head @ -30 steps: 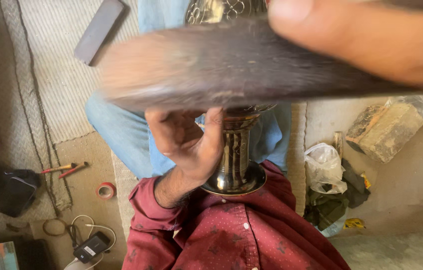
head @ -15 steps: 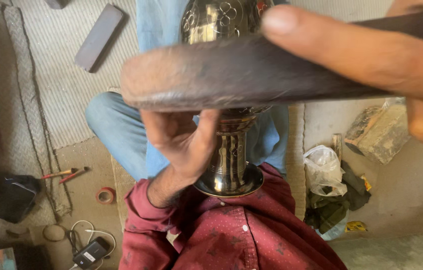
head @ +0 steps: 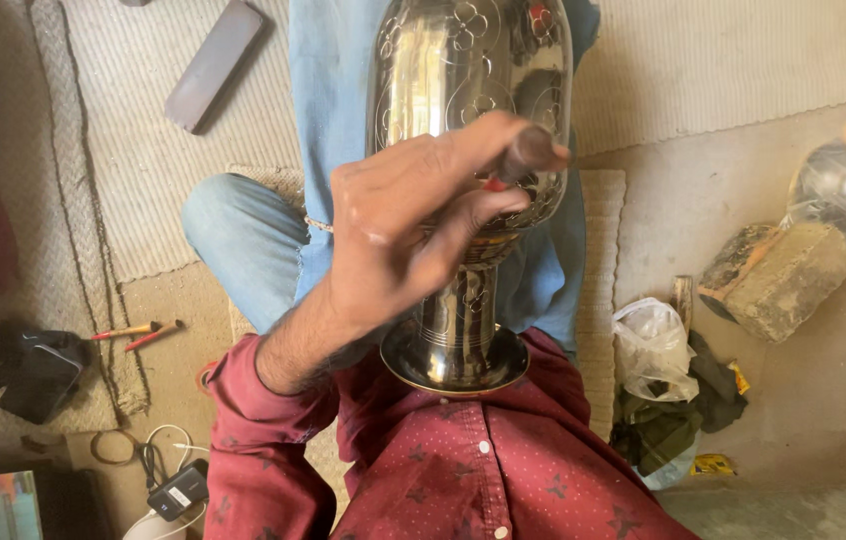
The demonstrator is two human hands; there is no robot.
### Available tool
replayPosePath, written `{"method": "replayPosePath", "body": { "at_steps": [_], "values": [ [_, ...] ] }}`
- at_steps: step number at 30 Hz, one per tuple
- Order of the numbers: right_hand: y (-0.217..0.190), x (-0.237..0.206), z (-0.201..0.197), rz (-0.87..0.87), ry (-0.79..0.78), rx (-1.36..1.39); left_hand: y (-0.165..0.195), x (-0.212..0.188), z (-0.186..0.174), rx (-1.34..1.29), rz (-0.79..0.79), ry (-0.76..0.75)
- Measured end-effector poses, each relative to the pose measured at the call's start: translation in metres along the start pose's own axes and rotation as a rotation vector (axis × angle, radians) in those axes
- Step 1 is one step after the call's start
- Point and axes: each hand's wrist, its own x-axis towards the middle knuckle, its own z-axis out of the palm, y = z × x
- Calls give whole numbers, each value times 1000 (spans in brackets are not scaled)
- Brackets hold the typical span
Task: The person sits on the floor with a brass vase held between their legs and engraves decorative patterns into its surface. They hold a chisel against the metal with one hand and strike it repeatedly with a wooden mallet held in the other hand, repositioning the chisel to work different spots on the vase body.
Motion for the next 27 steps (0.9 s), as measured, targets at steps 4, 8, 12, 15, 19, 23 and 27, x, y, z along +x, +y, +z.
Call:
{"method": "replayPosePath", "body": {
  "at_steps": [4,8,12,15,19,23,27],
  "values": [
    [-20,-4,11,-62,-5,-18,-3,1,0,50,9,-66],
    [-31,-17,14,-67,20,1,-3,5,-4,0,69,-125],
    [-45,-29,9,-64,50,11,-4,12,-8,-21,107,-233],
    [-64,-44,8,-78,81,10,-7,20,-8,89,81,-384],
    [-89,-72,8,-96,170,25,-11,31,-8,-19,237,-403],
    [-99,-94,26,-100,272,367,-12,39,-13,-89,212,-557],
    [-89,-100,44,-201,478,-103,-12,47,-12,-107,182,-681]
  ]
}}
